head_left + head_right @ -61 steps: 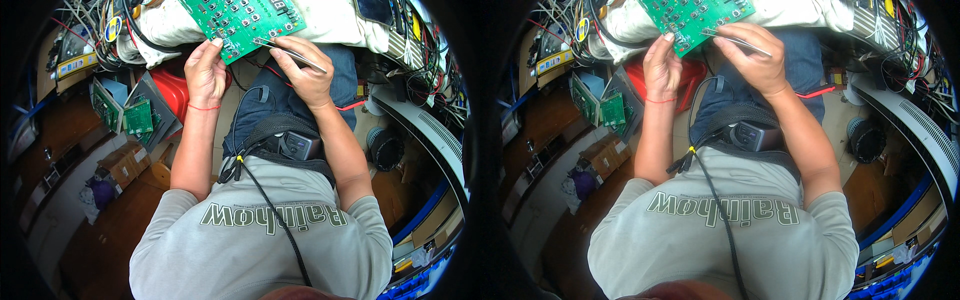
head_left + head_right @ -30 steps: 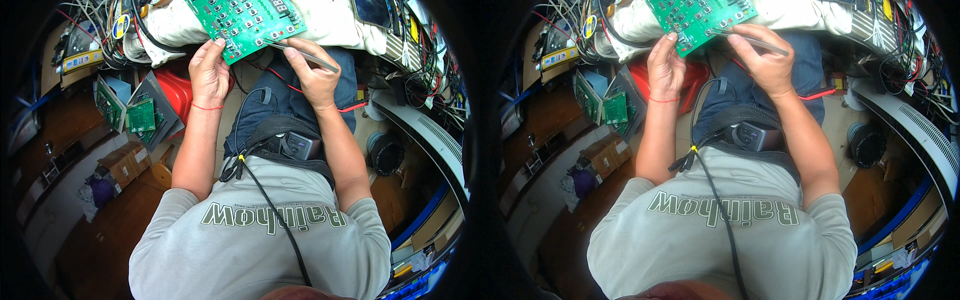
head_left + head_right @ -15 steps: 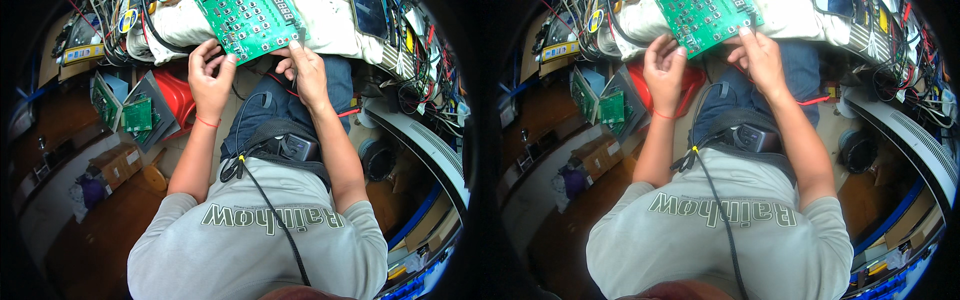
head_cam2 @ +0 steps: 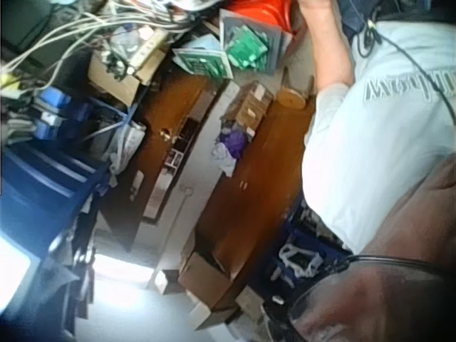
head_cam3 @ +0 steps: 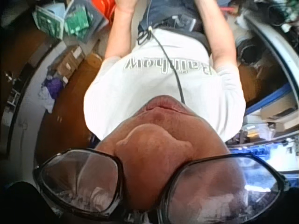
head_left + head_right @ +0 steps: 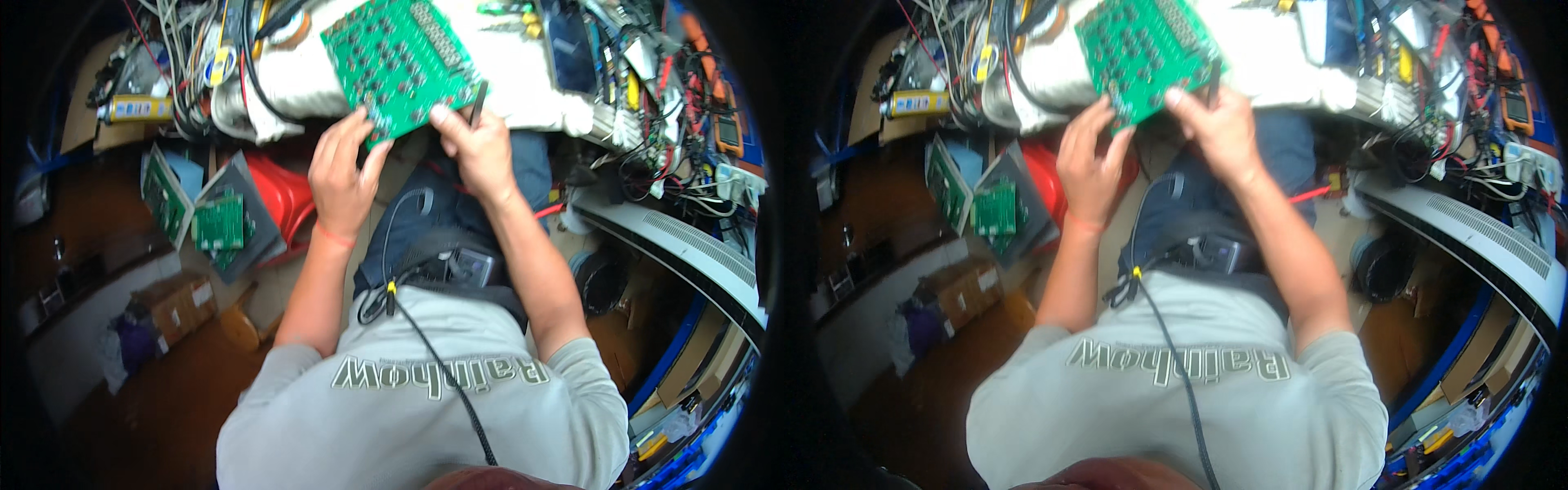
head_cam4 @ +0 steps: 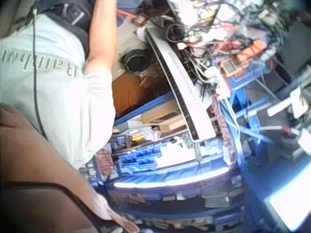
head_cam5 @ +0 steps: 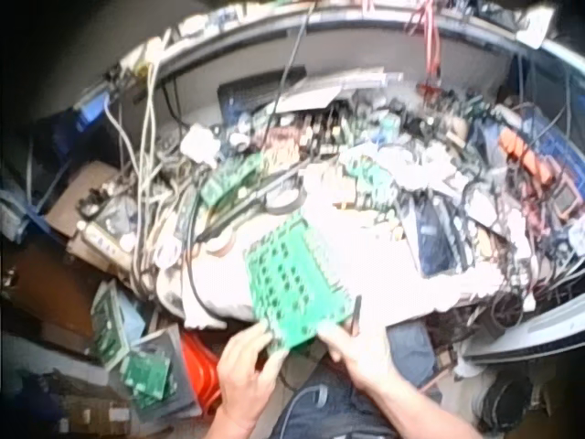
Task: The person uses a soldering iron and tweezers to attach small components to a green circuit board. They repeatedly heat solder joints, place components, and flip the board to work on both sides.
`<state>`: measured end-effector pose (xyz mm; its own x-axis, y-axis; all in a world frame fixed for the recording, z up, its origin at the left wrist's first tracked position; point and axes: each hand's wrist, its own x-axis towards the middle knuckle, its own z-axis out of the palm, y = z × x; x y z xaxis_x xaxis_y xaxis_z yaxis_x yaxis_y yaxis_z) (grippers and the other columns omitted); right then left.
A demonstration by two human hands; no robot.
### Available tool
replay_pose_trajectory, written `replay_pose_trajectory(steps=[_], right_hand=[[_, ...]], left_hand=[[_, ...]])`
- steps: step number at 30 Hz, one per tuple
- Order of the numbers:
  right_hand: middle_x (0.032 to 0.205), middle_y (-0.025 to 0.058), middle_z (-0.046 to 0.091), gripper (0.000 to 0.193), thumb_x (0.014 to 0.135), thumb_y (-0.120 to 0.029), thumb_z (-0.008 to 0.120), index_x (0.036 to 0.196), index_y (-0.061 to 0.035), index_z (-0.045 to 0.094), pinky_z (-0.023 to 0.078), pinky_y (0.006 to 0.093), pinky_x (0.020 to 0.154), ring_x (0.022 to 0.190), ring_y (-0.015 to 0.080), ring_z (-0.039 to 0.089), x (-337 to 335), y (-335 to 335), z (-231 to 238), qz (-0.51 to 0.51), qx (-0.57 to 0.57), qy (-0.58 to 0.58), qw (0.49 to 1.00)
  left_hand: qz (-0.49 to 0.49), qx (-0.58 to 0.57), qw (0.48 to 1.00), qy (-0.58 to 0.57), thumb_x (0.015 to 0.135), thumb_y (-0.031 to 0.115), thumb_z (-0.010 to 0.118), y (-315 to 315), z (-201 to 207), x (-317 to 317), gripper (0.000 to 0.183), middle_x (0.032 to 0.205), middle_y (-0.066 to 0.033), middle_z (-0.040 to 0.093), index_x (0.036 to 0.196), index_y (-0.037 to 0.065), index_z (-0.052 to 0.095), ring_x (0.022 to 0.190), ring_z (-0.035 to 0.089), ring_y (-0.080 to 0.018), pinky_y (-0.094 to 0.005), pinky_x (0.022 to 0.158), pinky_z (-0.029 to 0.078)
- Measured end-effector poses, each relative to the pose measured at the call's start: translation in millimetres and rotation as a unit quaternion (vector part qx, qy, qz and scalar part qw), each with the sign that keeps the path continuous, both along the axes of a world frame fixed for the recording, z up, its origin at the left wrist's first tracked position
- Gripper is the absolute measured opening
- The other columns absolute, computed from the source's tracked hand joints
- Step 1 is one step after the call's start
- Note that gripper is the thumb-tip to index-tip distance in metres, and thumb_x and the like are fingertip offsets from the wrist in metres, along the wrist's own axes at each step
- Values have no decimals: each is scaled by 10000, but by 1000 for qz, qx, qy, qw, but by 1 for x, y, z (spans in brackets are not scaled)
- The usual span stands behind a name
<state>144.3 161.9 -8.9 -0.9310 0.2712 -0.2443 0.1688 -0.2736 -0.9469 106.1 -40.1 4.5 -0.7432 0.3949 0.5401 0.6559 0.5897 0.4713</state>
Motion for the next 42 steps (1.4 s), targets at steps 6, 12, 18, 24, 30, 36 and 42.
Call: replay_pose_trajectory(steps=[6, 12, 18, 24, 30, 36, 42], right_hand=[[792, 33, 653, 206, 908, -75, 800, 1067, 35, 729, 459, 247, 584, 630, 84, 560, 17, -9, 57, -32, 184, 151, 971], [880, 107, 672, 401, 831, -92, 818, 1202, 12, 705, 537, 335, 571, 625, 213, 658, -8, -7, 82, -39, 563, 326, 758], [857, 95, 642, 319, 823, -139, 703, 1095, 25, 683, 576, 353, 559, 644, 238, 711, -27, -37, 72, 68, 720, 207, 658], [867, 95, 660, 190, 820, -115, 698, 994, -39, 706, 579, 383, 539, 652, 261, 732, -33, -54, 38, 142, 752, 150, 626], [921, 107, 727, 197, 880, -218, 795, 1025, -90, 759, 599, 371, 658, 727, 295, 715, 1, -18, 28, 44, 504, 255, 824], [796, 88, 702, 336, 954, -270, 776, 1158, -8, 723, 521, 299, 667, 698, 164, 645, 29, 34, 32, -34, 367, 3, 930], [1072, 256, 712, 341, 1000, -204, 622, 1280, -14, 664, 569, 469, 821, 948, 440, 700, 12, 60, 17, -62, 527, 63, 846]], left_hand=[[-45, 84, 995, 9, 860, -14, 789, 16, 6, 3, 370, 1249, -232, 712, 1204, -31, 657, 1098, 722, -388, -428, 949, 592], [-22, 346, 906, -242, 971, 5, 699, 67, -15, 7, 331, 1216, -114, 695, 1286, -35, 604, 1068, 688, -167, -318, 889, 595], [22, 278, 923, -264, 1054, 249, 640, 83, -42, 14, 231, 1035, -29, 678, 1125, 30, 625, 950, 658, -153, -362, 797, 544], [-68, 471, 758, -447, 1009, 204, 684, 81, -80, 14, 216, 1051, -58, 697, 1097, 10, 651, 946, 676, -174, -355, 820, 561], [-167, 654, 445, -588, 963, 160, 727, 80, -82, 13, 206, 1067, -86, 717, 1069, -10, 677, 941, 694, -195, -347, 843, 577], [-128, 665, 496, -544, 970, -18, 678, 96, -64, 7, 280, 1269, -118, 699, 1250, -15, 662, 1189, 668, -234, -395, 1071, 551], [-129, 688, 462, -544, 989, -42, 641, 92, -56, 3, 295, 1308, -106, 689, 1279, 11, 646, 1209, 667, -234, -419, 1099, 541]])
